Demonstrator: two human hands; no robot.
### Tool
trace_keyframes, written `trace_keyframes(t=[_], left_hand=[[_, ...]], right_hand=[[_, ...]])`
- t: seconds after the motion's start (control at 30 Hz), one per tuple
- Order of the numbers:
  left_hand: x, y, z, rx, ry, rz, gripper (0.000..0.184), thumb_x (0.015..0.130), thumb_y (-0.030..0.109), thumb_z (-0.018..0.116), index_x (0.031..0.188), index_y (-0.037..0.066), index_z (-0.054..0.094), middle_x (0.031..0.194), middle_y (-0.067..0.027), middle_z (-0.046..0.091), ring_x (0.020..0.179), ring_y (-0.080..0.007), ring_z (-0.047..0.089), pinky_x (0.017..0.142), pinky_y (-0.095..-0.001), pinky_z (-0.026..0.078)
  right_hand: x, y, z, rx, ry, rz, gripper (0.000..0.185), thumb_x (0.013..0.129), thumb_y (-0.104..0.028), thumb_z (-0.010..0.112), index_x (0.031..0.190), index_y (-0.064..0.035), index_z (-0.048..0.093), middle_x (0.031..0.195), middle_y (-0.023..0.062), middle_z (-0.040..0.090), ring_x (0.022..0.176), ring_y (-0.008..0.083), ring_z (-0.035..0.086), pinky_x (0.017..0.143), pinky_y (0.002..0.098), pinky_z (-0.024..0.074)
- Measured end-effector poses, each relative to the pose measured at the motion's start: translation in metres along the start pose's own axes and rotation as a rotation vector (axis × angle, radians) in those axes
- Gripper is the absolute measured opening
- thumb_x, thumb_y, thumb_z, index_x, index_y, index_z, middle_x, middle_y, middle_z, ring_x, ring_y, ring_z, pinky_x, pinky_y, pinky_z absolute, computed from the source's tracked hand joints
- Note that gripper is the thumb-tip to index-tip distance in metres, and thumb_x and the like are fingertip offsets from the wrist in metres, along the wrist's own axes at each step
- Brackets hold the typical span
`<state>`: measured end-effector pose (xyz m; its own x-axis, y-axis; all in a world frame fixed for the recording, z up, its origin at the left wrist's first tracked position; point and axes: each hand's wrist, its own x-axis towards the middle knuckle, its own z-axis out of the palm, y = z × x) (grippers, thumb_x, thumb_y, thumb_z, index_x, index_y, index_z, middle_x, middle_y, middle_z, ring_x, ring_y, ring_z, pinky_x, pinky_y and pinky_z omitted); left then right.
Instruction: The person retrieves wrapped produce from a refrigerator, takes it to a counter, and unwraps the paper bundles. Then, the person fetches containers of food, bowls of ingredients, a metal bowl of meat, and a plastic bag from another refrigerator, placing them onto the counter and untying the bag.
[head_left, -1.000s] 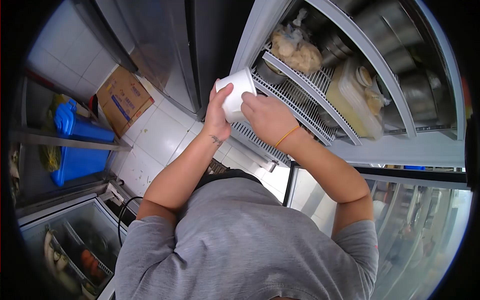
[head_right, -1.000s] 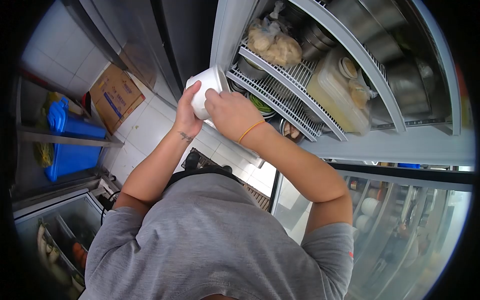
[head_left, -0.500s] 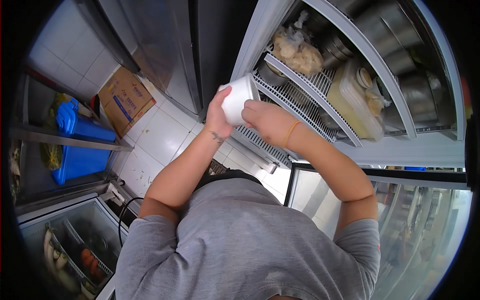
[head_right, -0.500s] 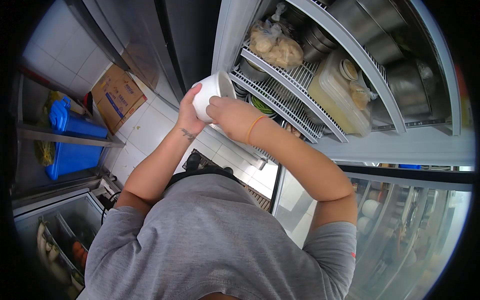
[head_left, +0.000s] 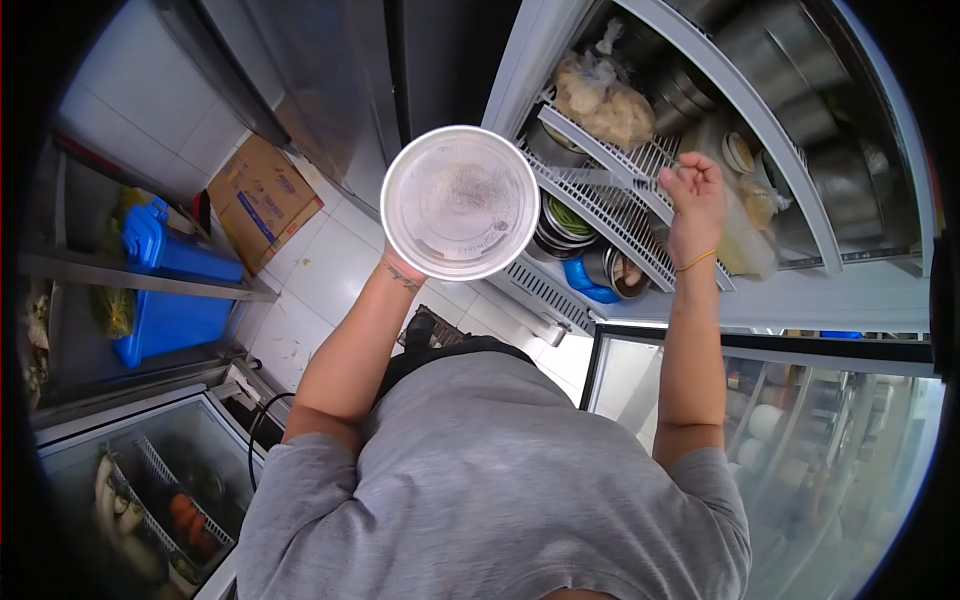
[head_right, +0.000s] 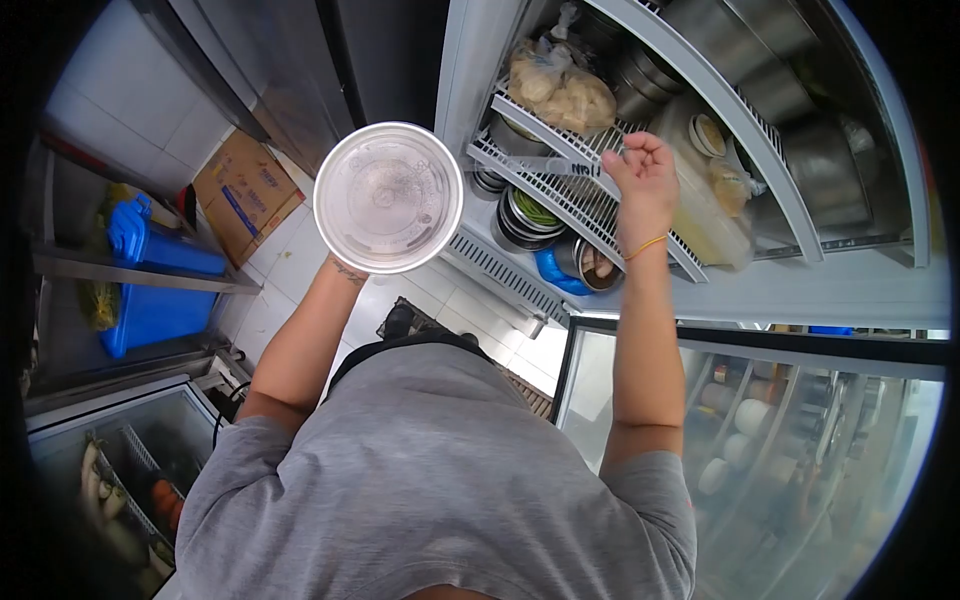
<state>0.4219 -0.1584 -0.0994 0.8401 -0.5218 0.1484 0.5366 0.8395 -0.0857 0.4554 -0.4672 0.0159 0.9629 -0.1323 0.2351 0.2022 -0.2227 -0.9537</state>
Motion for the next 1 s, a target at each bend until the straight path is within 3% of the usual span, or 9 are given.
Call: trace_keyframes(t=[0.07,0.1,0.17,0.3,0.4,0.53,0.63,0.93,1.0], left_hand=[[-0.002,0.0,0.005,0.145,0.056,0.022,0.06,0.088,0.049,0.039,0.134,0.009,0.04,0.136,-0.0139,0.042,0.124,-0.0304,0.042,0.103,-0.0501,0.034],[-0.002,-0.008,0.02,0.178,0.094,0.042,0.061,0.088,0.05,0.04,0.134,0.01,0.04,0.136,-0.0134,0.041,0.125,-0.0306,0.041,0.103,-0.0505,0.033],[0.006,-0.023,0.043,0.275,0.2,0.099,0.065,0.086,0.057,0.039,0.135,0.014,0.039,0.138,-0.0114,0.039,0.127,-0.0316,0.038,0.102,-0.054,0.032],[0.013,-0.034,0.039,0.349,0.283,0.028,0.068,0.085,0.063,0.036,0.135,0.017,0.038,0.134,-0.0105,0.043,0.122,-0.0309,0.043,0.094,-0.054,0.036],[0.021,-0.047,0.05,0.45,0.358,0.118,0.066,0.085,0.062,0.036,0.133,0.017,0.039,0.132,-0.0094,0.045,0.119,-0.031,0.045,0.093,-0.0534,0.037],[0.021,-0.05,0.054,0.564,0.404,0.2,0.064,0.086,0.059,0.038,0.134,0.016,0.039,0.133,-0.0092,0.045,0.121,-0.0291,0.044,0.095,-0.0503,0.037],[0.024,-0.047,0.053,0.614,0.427,0.246,0.063,0.086,0.056,0.041,0.133,0.015,0.04,0.131,-0.0091,0.046,0.121,-0.0278,0.044,0.097,-0.0487,0.037],[0.018,-0.027,0.037,0.478,0.296,0.198,0.058,0.088,0.049,0.039,0.133,0.013,0.041,0.134,-0.0097,0.045,0.123,-0.0295,0.042,0.103,-0.0492,0.032],[0.014,-0.024,0.036,0.315,0.226,0.118,0.056,0.089,0.048,0.038,0.133,0.013,0.041,0.135,-0.0104,0.043,0.124,-0.0301,0.041,0.104,-0.0497,0.032]], right_hand=[[0.006,0.018,-0.016,-0.163,-0.081,0.111,0.042,0.074,0.003,0.065,0.113,-0.0085,0.054,0.096,0.0037,0.054,0.082,0.0098,0.054,0.075,0.0232,0.0463],[-0.004,0.013,-0.005,-0.461,-0.031,-0.079,0.041,0.075,-0.006,0.067,0.114,-0.0079,0.055,0.106,0.0082,0.055,0.096,0.0177,0.054,0.085,0.0296,0.0443],[-0.024,-0.003,0.022,-0.588,0.141,-0.445,0.044,0.075,-0.016,0.069,0.115,-0.0065,0.054,0.113,0.0128,0.054,0.109,0.0272,0.049,0.094,0.0355,0.0385],[-0.068,-0.06,0.073,-0.741,-0.459,-0.751,0.038,0.075,-0.018,0.066,0.108,-0.0037,0.054,0.113,0.0183,0.054,0.106,0.0351,0.051,0.096,0.0424,0.038],[-0.075,-0.045,0.086,-0.768,-0.452,-0.717,0.026,0.076,-0.014,0.061,0.097,-0.0009,0.051,0.103,0.019,0.057,0.096,0.0361,0.055,0.09,0.0432,0.0421],[-0.071,-0.051,0.086,-0.944,-0.521,-0.385,0.016,0.076,-0.007,0.054,0.087,-0.0021,0.044,0.085,0.0172,0.058,0.081,0.0351,0.059,0.073,0.0424,0.048],[-0.069,-0.051,0.086,-0.93,-0.554,-0.504,0.015,0.076,-0.005,0.052,0.087,-0.0026,0.042,0.085,0.017,0.058,0.077,0.0347,0.06,0.069,0.042,0.0488],[-0.047,-0.071,0.067,-0.915,-0.692,-0.448,0.018,0.072,-0.004,0.055,0.088,-0.0027,0.047,0.078,0.0182,0.059,0.074,0.0319,0.061,0.067,0.0401,0.0494],[-0.037,-0.091,0.063,-0.801,-0.633,-0.309,0.015,0.073,-0.004,0.056,0.088,-0.0028,0.052,0.078,0.0139,0.061,0.074,0.023,0.062,0.068,0.0329,0.0496]])
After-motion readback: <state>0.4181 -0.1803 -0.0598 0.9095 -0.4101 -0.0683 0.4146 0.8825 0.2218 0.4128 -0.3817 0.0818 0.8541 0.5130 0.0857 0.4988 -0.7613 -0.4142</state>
